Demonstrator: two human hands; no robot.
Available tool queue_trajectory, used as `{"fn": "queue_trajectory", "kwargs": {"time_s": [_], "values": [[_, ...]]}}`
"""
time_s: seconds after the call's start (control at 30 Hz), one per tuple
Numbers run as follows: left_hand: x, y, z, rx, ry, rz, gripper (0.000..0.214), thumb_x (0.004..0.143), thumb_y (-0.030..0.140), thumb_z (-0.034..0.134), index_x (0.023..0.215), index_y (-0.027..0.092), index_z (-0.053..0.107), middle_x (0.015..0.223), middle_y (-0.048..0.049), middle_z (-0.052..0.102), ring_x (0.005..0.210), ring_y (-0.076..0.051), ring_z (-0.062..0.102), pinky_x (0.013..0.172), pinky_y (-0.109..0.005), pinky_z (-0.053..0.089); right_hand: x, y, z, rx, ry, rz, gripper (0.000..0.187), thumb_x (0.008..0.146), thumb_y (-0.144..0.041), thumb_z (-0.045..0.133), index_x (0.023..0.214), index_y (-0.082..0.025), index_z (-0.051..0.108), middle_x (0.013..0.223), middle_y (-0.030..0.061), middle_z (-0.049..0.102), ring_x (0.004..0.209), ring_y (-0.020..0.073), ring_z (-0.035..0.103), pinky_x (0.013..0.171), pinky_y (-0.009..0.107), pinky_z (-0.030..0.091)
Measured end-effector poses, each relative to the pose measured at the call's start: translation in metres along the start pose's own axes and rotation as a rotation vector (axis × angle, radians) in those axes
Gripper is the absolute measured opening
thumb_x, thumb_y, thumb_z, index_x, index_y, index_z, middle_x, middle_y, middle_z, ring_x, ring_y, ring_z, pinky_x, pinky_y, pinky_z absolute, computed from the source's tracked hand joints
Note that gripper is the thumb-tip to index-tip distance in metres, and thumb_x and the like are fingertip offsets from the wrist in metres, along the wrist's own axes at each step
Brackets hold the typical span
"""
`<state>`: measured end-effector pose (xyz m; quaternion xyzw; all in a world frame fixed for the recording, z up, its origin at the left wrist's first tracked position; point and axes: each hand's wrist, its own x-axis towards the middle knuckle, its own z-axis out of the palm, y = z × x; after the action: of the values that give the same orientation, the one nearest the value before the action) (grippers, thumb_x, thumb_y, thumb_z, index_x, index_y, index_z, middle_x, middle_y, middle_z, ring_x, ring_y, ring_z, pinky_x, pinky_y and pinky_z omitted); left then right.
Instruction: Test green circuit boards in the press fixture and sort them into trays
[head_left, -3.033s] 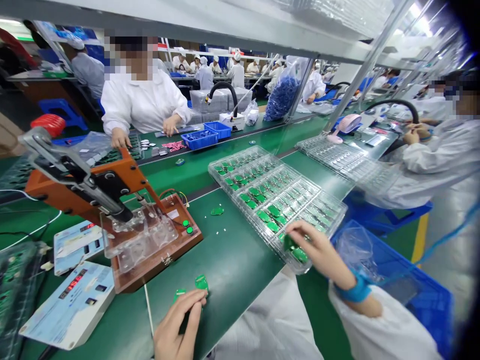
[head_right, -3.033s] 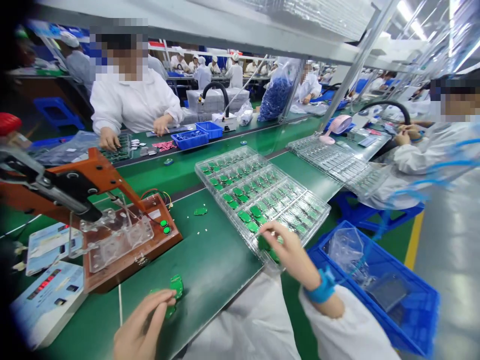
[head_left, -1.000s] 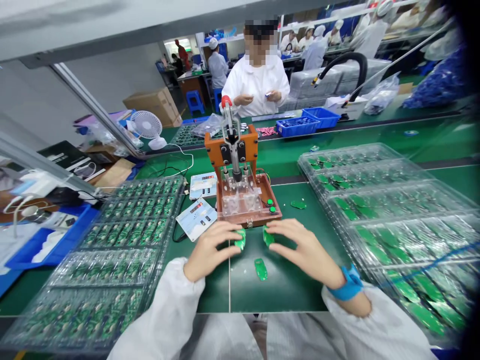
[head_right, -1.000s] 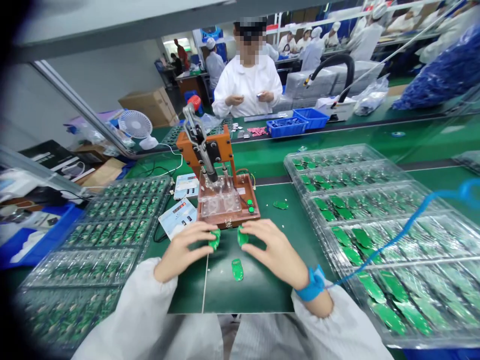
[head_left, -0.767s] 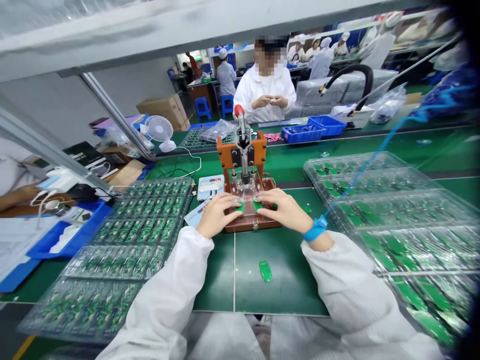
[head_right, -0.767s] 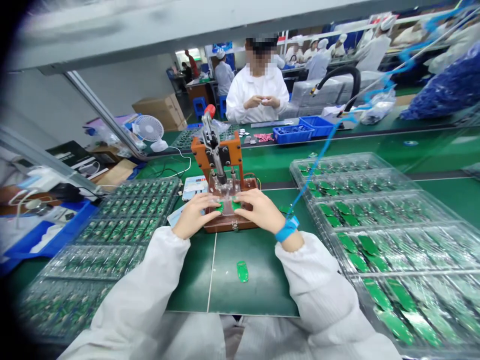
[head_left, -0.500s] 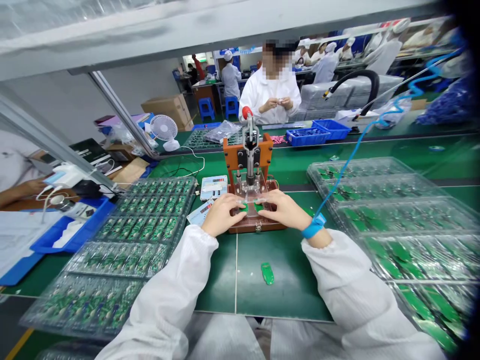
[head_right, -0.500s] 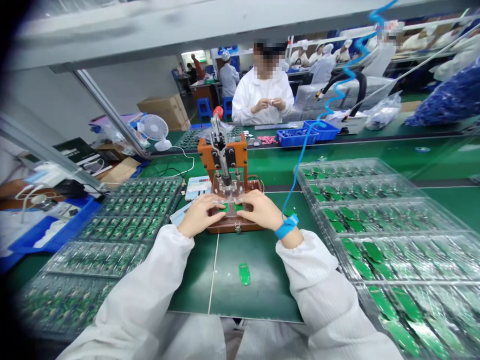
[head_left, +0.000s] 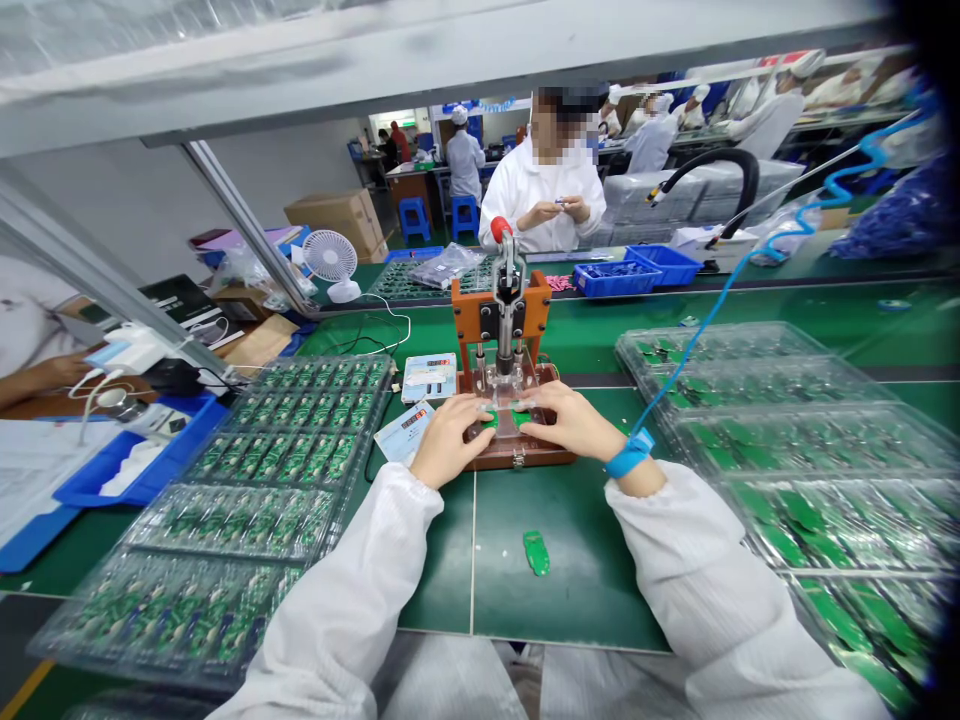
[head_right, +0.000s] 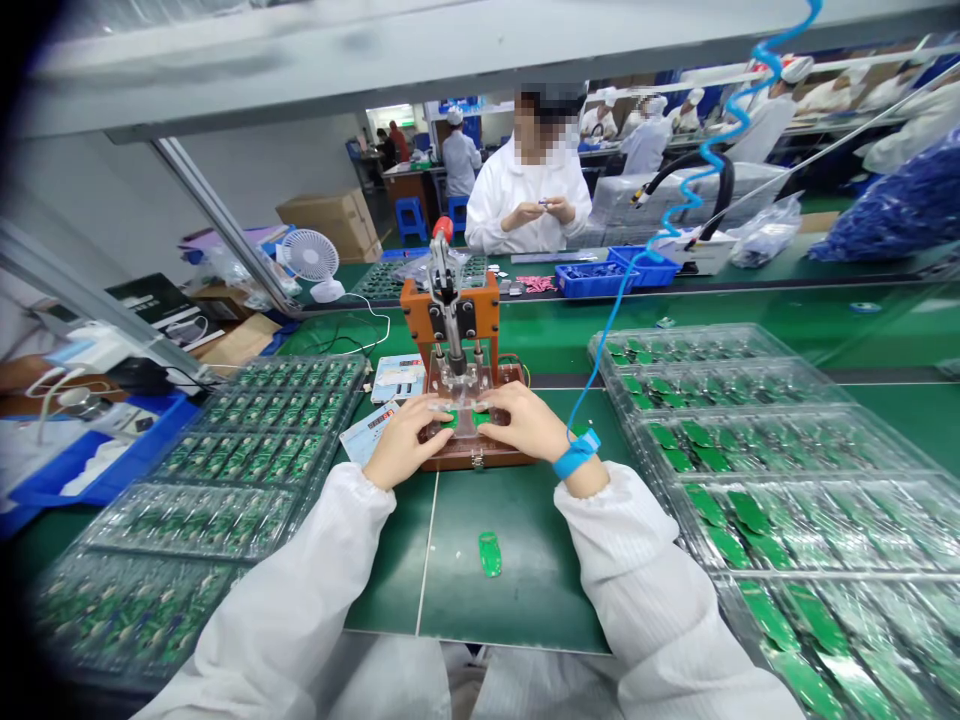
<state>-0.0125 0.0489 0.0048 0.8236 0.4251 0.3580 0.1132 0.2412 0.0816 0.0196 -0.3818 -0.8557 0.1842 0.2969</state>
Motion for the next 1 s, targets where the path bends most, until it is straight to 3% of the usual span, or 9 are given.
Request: {"fn": "queue_trajectory", "kwargs": {"time_s": [0.17, 0.3, 0.37, 0.47, 0.6, 0.67, 0.77, 0.87, 1.0], "values": [[-0.018, 0.013, 0.013, 0.05, 0.228, -0.046, 0.017, 0.097, 0.025, 0.062, 0.111, 0.018, 0.069, 0.137, -0.0124, 0.062, 0.134, -0.03, 0.051, 0.112, -0.053, 0.043, -0.006, -0.001, 0.003, 0.012, 0.039, 0.006, 0.024, 0.085, -0.034, 0.075, 0.106, -0.022, 0.076, 0.114, 0.0099, 0.076, 0.111, 0.0288, 0.066, 0.099, 0.049, 0.057], [-0.034, 0.034, 0.021, 0.031, 0.421, 0.047, 0.013, 0.098, 0.018, 0.059, 0.107, 0.019, 0.067, 0.115, -0.0094, 0.069, 0.112, -0.024, 0.062, 0.098, -0.045, 0.052, -0.01, -0.003, 0.002, 0.036, 0.1, -0.007, 0.016, 0.084, -0.035, 0.076, 0.096, -0.024, 0.076, 0.113, 0.0082, 0.077, 0.11, 0.0273, 0.069, 0.098, 0.046, 0.058], [-0.04, 0.045, 0.025, -0.001, 0.393, 0.158, 0.014, 0.095, 0.013, 0.059, 0.105, 0.02, 0.067, 0.103, -0.0068, 0.071, 0.101, -0.021, 0.064, 0.092, -0.04, 0.055, -0.007, -0.003, -0.005, 0.041, 0.192, 0.009, 0.012, 0.087, -0.032, 0.07, 0.092, -0.024, 0.075, 0.11, 0.0073, 0.078, 0.106, 0.0262, 0.071, 0.097, 0.045, 0.058], [-0.044, 0.055, 0.035, -0.009, 0.235, 0.297, 0.021, 0.094, 0.013, 0.059, 0.113, 0.019, 0.066, 0.113, -0.0088, 0.072, 0.112, -0.023, 0.064, 0.096, -0.042, 0.055, 0.011, -0.005, -0.03, 0.036, 0.422, 0.076, 0.019, 0.093, -0.026, 0.054, 0.097, -0.021, 0.073, 0.105, 0.0083, 0.077, 0.1, 0.0246, 0.072, 0.091, 0.044, 0.058], [-0.046, 0.054, 0.044, 0.03, 0.079, 0.374, 0.029, 0.095, 0.016, 0.056, 0.123, 0.014, 0.063, 0.138, -0.0151, 0.062, 0.136, -0.03, 0.052, 0.111, -0.051, 0.049, 0.064, -0.021, -0.071, 0.055, 0.715, 0.025, 0.026, 0.094, -0.024, 0.053, 0.114, -0.021, 0.069, 0.118, 0.008, 0.074, 0.109, 0.0238, 0.069, 0.094, 0.042, 0.057], [-0.046, 0.049, 0.046, 0.037, 0.047, 0.377, 0.028, 0.096, 0.016, 0.055, 0.123, 0.014, 0.063, 0.141, -0.0152, 0.06, 0.135, -0.029, 0.053, 0.112, -0.051, 0.049, 0.098, -0.031, -0.088, 0.013, 0.771, -0.067, 0.029, 0.094, -0.025, 0.055, 0.12, -0.022, 0.067, 0.122, 0.0072, 0.073, 0.116, 0.0245, 0.067, 0.101, 0.044, 0.053], [-0.047, 0.043, 0.048, 0.018, 0.027, 0.38, 0.024, 0.098, 0.015, 0.053, 0.119, 0.016, 0.065, 0.14, -0.0128, 0.062, 0.132, -0.027, 0.056, 0.112, -0.049, 0.049, 0.15, -0.043, -0.104, 0.023, 0.648, -0.051, 0.027, 0.099, -0.035, 0.055, 0.118, -0.02, 0.068, 0.113, 0.0078, 0.075, 0.113, 0.0248, 0.068, 0.106, 0.046, 0.05], [-0.048, 0.04, 0.048, 0.002, 0.022, 0.382, 0.021, 0.098, 0.013, 0.053, 0.114, 0.016, 0.066, 0.137, -0.0117, 0.064, 0.133, -0.026, 0.056, 0.112, -0.049, 0.049, 0.188, -0.058, -0.114, 0.248, 0.415, 0.078, 0.042, 0.104, -0.049, 0.046, 0.096, -0.015, 0.07, 0.086, 0.0067, 0.075, 0.085, 0.0194, 0.072, 0.088, 0.038, 0.058], [-0.048, 0.04, 0.049, -0.007, 0.026, 0.389, 0.02, 0.098, 0.012, 0.053, 0.111, 0.016, 0.067, 0.134, -0.0118, 0.065, 0.132, -0.026, 0.056, 0.111, -0.049, 0.05, 0.182, -0.093, -0.121, 0.37, 0.432, -0.034, 0.039, 0.104, -0.046, 0.048, 0.108, -0.013, 0.068, 0.085, 0.0026, 0.073, 0.07, 0.0098, 0.067, 0.073, 0.024, 0.056]]}}
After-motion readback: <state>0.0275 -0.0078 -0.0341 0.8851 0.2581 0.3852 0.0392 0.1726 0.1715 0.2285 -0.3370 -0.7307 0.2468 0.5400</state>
